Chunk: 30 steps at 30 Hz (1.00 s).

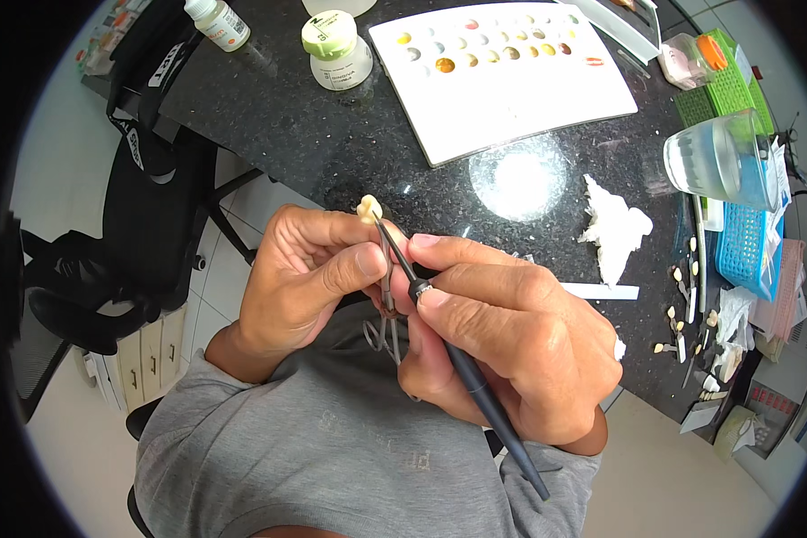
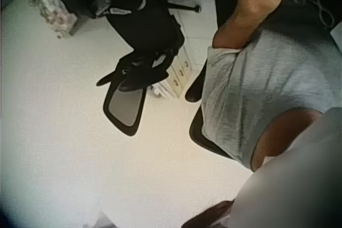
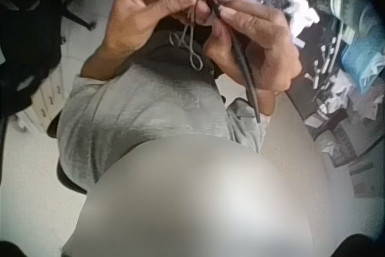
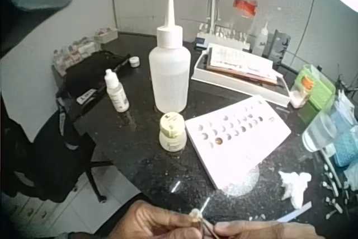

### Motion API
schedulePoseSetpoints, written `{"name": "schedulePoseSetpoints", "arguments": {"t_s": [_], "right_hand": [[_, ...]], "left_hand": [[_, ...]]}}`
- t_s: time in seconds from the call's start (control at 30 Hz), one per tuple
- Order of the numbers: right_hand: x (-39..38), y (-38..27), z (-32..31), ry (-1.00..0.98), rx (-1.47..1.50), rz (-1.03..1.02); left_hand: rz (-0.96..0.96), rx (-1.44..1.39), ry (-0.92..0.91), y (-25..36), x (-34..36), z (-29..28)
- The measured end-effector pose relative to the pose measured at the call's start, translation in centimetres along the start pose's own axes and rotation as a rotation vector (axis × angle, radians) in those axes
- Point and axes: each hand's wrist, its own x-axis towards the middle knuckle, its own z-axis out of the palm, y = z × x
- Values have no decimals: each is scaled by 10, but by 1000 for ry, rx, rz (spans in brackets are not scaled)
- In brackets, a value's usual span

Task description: The recorder is applying characterization stains and glaze to a dental crown or bridge to match the patient's natural teeth.

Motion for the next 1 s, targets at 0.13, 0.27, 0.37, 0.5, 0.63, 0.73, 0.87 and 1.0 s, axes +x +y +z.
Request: {"name": "schedulePoseSetpoints", "arguments": {"t_s": [0.13, 0.27, 0.37, 0.5, 0.63, 0.73, 0.87, 1.0], "right_hand": [[1, 2, 0, -9, 1, -16], [0, 2, 2, 11, 40, -26], [1, 2, 2, 7, 24, -38], [0, 0, 2, 10, 15, -21], [0, 2, 3, 14, 3, -41], [0, 2, 3, 25, 5, -45], [1, 3, 3, 21, -33, -67], [4, 4, 7, 87, -6, -104]], "left_hand": [[7, -3, -5, 0, 1, -1], [11, 12, 5, 1, 0, 0], [-1, 16, 9, 2, 0, 1], [-6, -5, 14, 3, 0, 2], [-11, -8, 15, 3, 0, 2], [-17, 1, 13, 3, 0, 2], [-13, 9, 11, 4, 0, 3], [19, 61, 74, 1, -1, 9]]}}
